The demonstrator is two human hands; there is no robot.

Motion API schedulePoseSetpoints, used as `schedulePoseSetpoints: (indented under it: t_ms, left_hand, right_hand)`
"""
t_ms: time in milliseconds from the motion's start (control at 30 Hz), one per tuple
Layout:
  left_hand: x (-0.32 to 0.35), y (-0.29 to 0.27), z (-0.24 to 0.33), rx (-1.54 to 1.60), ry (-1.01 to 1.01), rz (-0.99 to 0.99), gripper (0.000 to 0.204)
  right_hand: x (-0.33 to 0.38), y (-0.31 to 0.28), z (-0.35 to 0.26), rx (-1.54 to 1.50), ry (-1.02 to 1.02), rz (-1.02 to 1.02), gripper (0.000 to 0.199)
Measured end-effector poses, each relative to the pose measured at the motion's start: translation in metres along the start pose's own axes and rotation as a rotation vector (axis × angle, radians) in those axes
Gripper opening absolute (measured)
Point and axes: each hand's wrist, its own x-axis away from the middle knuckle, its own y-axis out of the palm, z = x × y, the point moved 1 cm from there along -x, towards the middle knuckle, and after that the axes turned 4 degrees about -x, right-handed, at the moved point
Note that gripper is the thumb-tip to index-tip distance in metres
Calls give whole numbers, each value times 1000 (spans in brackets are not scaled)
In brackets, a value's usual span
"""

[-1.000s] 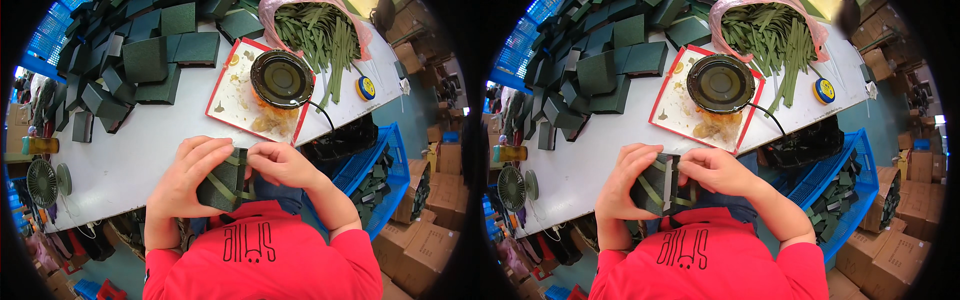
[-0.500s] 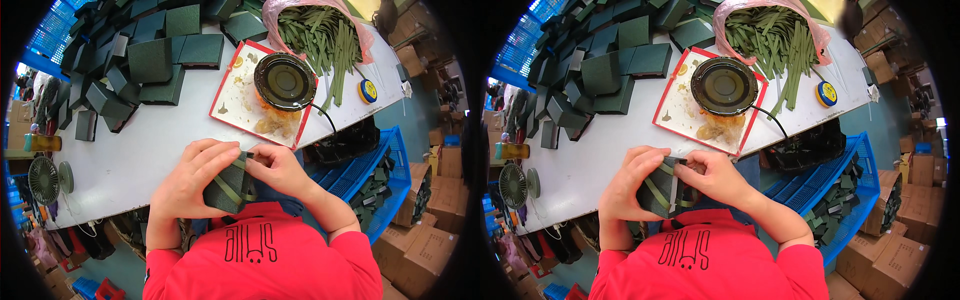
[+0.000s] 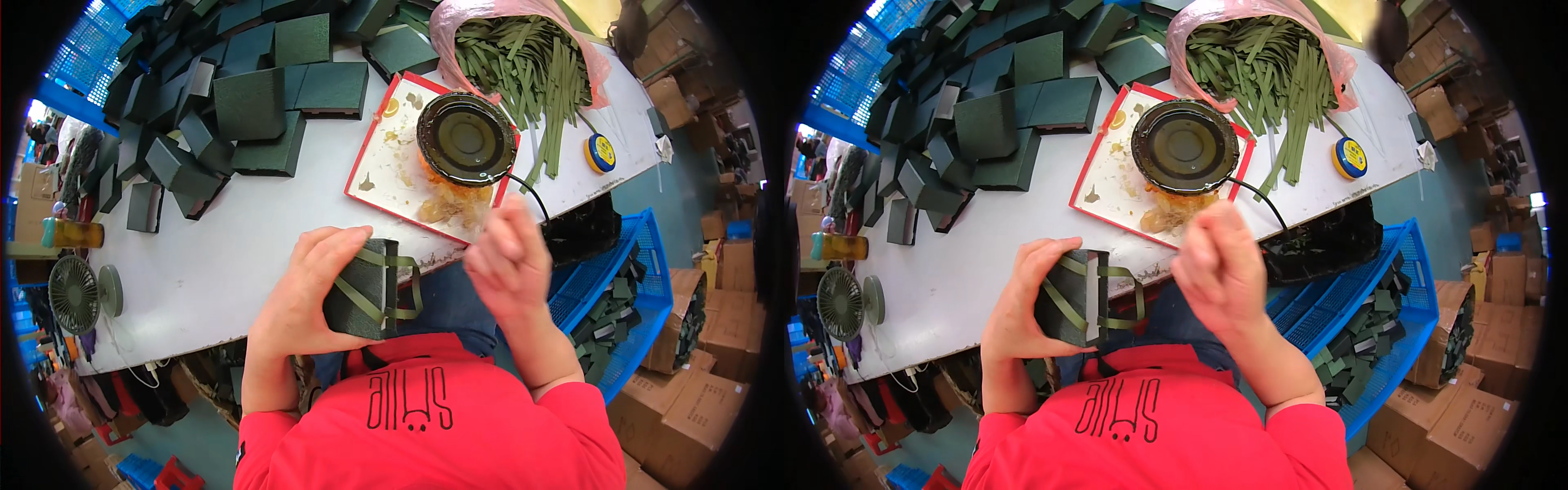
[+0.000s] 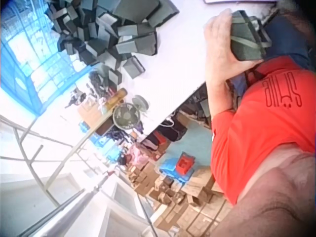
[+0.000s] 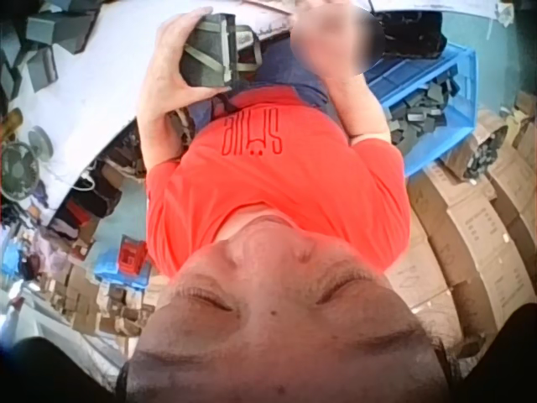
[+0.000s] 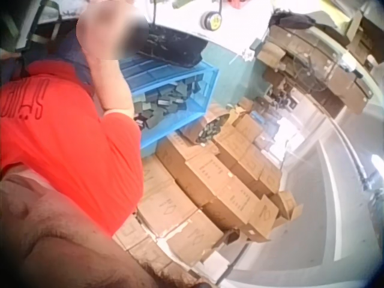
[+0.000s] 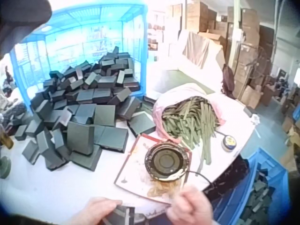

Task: The person attaches green fabric straps to small green rectangular boxes. They pick up a box, thread a strap through a slot on the side, and secure it, repeating this process for multiple units. The finished boxes are placed on the table.

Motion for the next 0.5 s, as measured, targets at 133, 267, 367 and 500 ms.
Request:
schedulePoseSetpoints:
  t_ms: [133, 267, 367, 500]
  left_hand:
    - [12, -5, -12, 98, 7, 113, 117]
    - [15, -10, -13, 114, 36, 154, 124]
    - [12, -12, -12, -27, 99, 128, 136]
    - [9, -10, -10, -79, 102, 161, 124]
  right_hand:
    - [15, 41, -45, -105, -162, -430, 38]
    - [22, 35, -39, 670, -250, -251, 30]
    - [15, 35, -5, 1402, -44, -210, 15]
    - [23, 29, 32, 1461, 210, -231, 25]
